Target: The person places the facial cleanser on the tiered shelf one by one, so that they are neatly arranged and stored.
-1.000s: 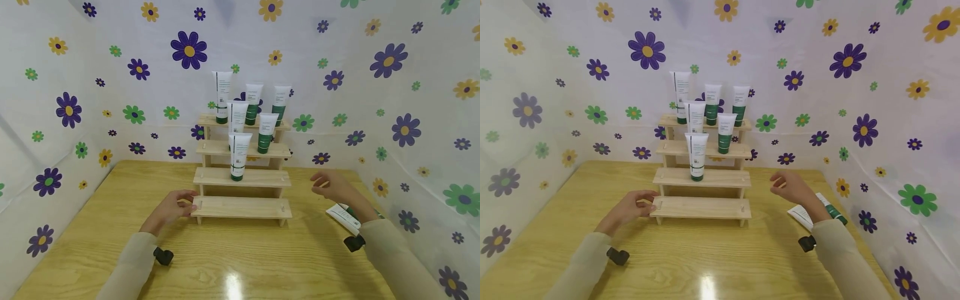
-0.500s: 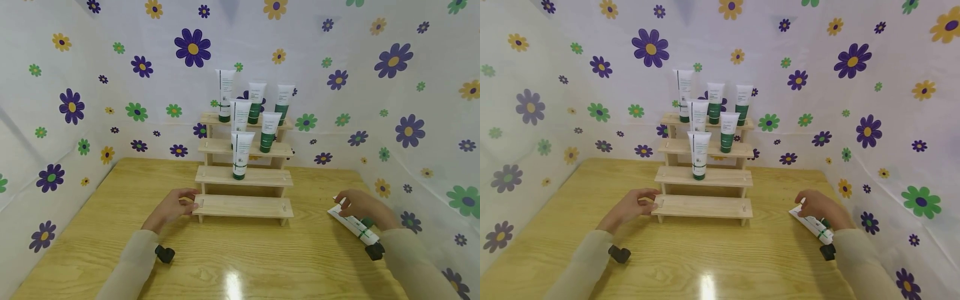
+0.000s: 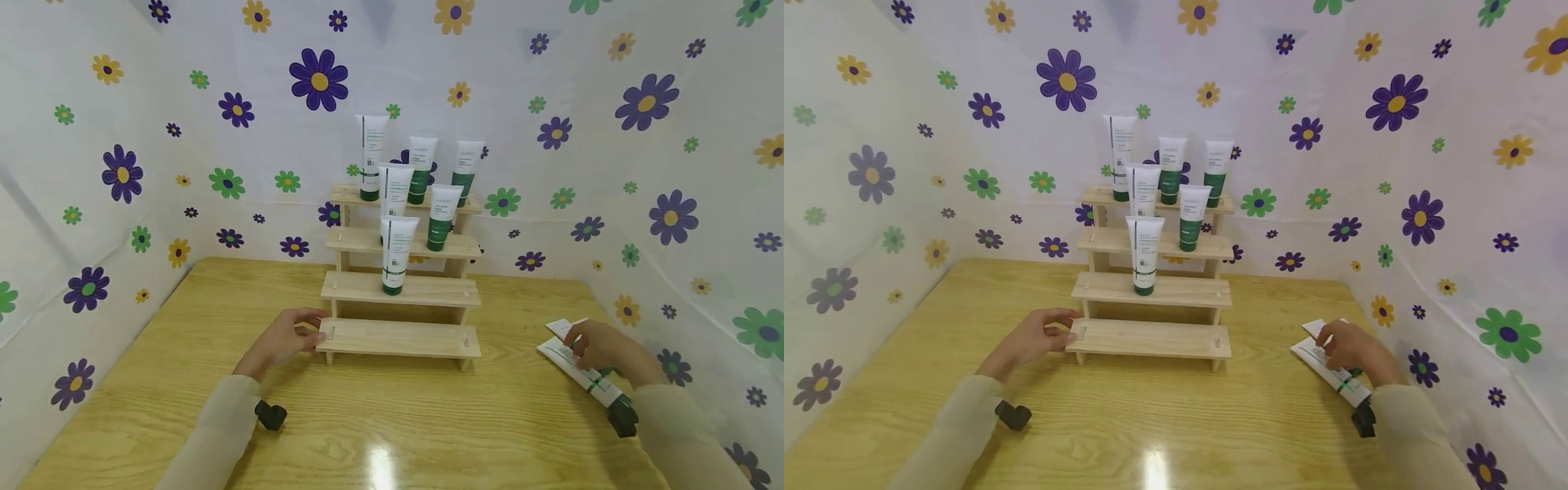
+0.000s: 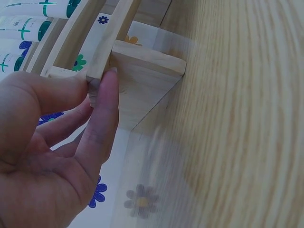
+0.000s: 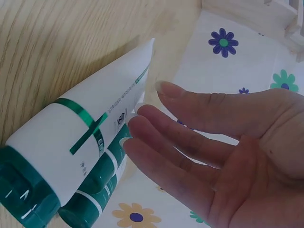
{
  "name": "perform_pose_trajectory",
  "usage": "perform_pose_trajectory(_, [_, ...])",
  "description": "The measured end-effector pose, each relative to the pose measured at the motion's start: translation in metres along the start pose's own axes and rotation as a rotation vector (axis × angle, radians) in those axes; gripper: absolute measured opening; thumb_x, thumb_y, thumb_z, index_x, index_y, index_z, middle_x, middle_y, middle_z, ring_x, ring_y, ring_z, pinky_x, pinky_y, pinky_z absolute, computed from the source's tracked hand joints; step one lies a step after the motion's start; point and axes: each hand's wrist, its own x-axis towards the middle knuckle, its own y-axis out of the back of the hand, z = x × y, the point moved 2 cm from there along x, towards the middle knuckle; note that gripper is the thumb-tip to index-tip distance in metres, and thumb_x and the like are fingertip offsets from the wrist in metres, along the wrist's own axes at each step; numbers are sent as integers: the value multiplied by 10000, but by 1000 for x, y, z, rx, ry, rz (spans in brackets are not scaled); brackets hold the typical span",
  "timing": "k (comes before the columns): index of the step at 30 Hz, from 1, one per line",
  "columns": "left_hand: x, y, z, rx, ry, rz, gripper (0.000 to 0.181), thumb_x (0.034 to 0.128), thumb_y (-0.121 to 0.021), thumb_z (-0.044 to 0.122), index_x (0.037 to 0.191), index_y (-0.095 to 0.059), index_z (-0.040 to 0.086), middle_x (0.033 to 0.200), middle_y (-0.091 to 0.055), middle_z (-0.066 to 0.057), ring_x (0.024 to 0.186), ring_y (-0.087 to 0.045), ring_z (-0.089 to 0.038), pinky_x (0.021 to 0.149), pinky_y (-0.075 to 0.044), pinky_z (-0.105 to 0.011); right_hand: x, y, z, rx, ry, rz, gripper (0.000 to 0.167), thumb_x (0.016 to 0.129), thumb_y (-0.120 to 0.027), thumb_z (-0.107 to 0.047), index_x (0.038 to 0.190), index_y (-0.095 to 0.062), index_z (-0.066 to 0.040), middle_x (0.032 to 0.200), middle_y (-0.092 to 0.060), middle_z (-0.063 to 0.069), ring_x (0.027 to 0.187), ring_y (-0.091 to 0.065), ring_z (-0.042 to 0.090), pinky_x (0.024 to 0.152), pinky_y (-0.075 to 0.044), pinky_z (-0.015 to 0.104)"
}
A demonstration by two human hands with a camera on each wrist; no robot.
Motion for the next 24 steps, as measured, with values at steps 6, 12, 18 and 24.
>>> perform_pose_trajectory(6, [1, 0, -2, -18, 8, -12, 502, 997, -667, 60, 1465, -508, -34, 1306, -582, -269, 981, -714, -197, 824, -648, -382, -2, -1, 5, -66, 6, 52, 304, 800, -776, 47, 1079, -663, 97, 938, -698, 209, 798, -660, 237, 691, -585, 394])
perform_pose_trajectory(12, [3, 0, -5, -19, 25, -7, 497, 994, -674, 64, 1460, -520, -18, 1303, -586, -260, 986, -714, -192, 820, -649, -367, -3, -5, 12, -50, -26, 49, 278, 807, -773, 56, 1055, -658, 105, 937, -694, 230, 744, -660, 215, 659, -593, 387])
perform_pose_trajectory(18, [4, -1, -4, -18, 46, 3, 493, 988, -683, 65, 1453, -533, -2, 1301, -591, -247, 983, -713, -195, 818, -649, -359, -3, -7, 20, -10, -80, 45, 312, 829, -784, 22, 1090, -637, 109, 977, -688, 243, 778, -664, 231, 668, -596, 399])
perform_pose_trajectory(24, [3, -1, -1, -24, 44, 2, 497, 991, -681, 72, 1457, -527, -5, 1308, -591, -251, 981, -714, -199, 825, -648, -377, -3, -8, 25, -22, -140, 31, 362, 836, -816, -45, 1122, -643, 95, 938, -686, 180, 803, -673, 239, 681, -601, 414])
